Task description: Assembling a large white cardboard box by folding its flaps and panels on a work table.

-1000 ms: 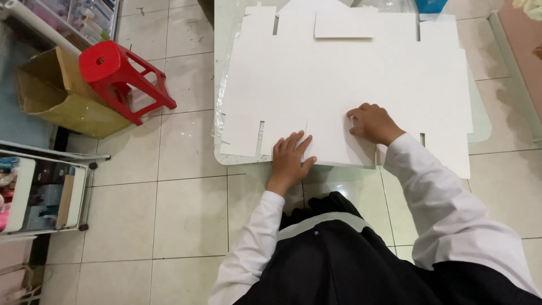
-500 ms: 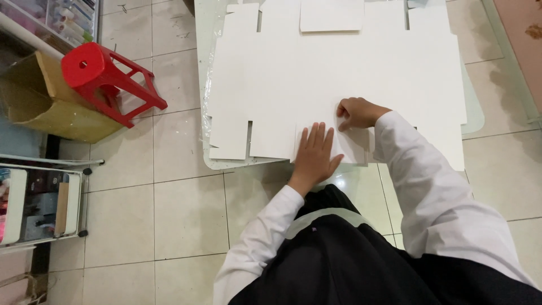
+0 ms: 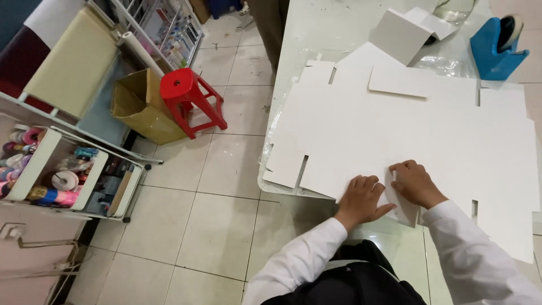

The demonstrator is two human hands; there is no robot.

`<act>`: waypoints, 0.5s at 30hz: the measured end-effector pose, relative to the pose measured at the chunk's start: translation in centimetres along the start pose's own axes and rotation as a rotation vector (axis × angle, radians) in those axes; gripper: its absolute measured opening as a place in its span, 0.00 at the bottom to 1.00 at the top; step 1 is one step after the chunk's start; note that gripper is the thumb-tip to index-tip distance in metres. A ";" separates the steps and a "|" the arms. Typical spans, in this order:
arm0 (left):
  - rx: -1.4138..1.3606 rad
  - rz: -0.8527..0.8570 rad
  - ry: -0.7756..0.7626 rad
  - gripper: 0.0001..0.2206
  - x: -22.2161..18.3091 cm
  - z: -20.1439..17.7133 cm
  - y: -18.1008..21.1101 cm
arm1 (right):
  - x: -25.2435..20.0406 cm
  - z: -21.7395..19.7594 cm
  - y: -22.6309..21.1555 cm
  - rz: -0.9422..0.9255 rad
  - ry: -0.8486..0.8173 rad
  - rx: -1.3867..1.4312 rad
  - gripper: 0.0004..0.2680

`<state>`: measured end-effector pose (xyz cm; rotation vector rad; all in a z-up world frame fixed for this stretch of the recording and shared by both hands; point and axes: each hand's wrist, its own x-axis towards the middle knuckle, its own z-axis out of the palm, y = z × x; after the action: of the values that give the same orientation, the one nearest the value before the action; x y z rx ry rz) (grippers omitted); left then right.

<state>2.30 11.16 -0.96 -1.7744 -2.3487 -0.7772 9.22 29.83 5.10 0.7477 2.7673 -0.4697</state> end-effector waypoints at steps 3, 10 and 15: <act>-0.013 0.009 -0.012 0.32 -0.2 0.4 0.0 | 0.4 3.1 0.6 -0.017 0.053 -0.174 0.14; 0.179 0.097 0.143 0.45 -1.7 0.6 2.0 | 0.5 1.2 -0.4 0.003 -0.004 -0.030 0.16; 0.349 0.099 0.227 0.23 -1.4 3.8 0.5 | 0.7 -1.5 -1.8 0.026 -0.019 0.103 0.15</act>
<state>4.10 11.78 -4.61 -1.5533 -2.0798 -0.4877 7.46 29.23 6.69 0.7968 2.7292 -0.6150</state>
